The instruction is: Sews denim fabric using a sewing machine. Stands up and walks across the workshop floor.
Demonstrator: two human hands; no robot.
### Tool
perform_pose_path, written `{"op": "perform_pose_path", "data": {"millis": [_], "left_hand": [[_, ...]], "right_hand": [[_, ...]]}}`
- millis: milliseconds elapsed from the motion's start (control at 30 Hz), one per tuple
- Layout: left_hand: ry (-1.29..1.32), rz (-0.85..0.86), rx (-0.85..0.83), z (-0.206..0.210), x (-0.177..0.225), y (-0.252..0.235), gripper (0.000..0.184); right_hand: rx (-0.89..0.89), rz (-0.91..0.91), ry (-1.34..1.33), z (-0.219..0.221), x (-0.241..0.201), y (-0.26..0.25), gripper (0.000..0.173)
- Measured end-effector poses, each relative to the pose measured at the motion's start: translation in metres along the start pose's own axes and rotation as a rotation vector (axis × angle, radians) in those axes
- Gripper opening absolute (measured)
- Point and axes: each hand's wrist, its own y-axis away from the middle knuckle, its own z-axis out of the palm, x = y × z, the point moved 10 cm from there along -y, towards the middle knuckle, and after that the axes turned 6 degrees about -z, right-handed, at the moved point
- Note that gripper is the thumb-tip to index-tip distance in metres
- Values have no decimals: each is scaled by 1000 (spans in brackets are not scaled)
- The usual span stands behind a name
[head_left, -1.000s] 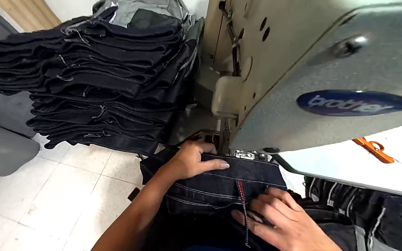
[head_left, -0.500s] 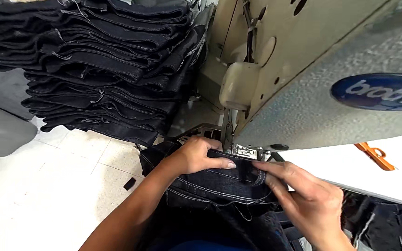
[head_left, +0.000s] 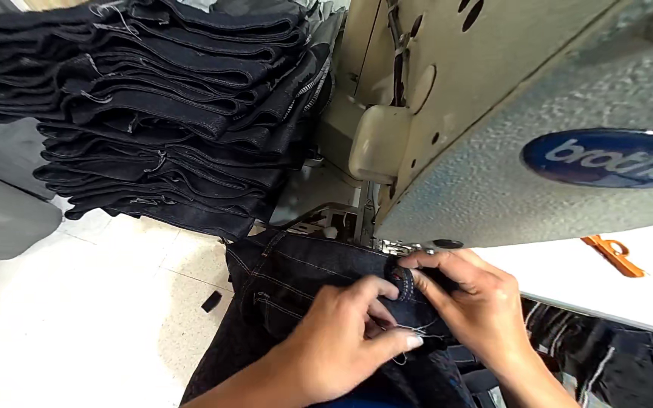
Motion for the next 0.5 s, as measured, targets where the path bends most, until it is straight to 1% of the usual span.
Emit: {"op": "perform_pose_path", "data": {"millis": [33,67,133,233,333,367,400,433,467,500], "left_hand": [[137,-34,-17,6,-6,0,35],[259,-61,5,7,-11,-1,29],[411,-84,67,5,-19,-4,20],[491,-84,132,4,-25,-8,15],[540,-120,181,3,-29,-9,6],[522,-127,186,3,-30,-9,9],[445,-107,187,2,-28,-10,12],[287,-44,203,-1,-24,-9,15],[55,81,266,-6,-15,-6,19],[-220,263,393,-12,-2,1,23]], "right_hand": [[16,-11,16,0,-3,0,15],[33,-27,32,-1,-6,0,14],[62,-84,84,-2,-16,-1,12],[27,-192,132,0,-28,0,14],[-57,-227,149,3,-29,5,22],[-73,-219,150,4,-27,7,26],[-80,-206,149,4,-24,9,29],[-84,-192,147,3,-22,10,31],[-87,-178,146,3,-19,11,32],[-92,-166,149,4,-18,10,33]]}}
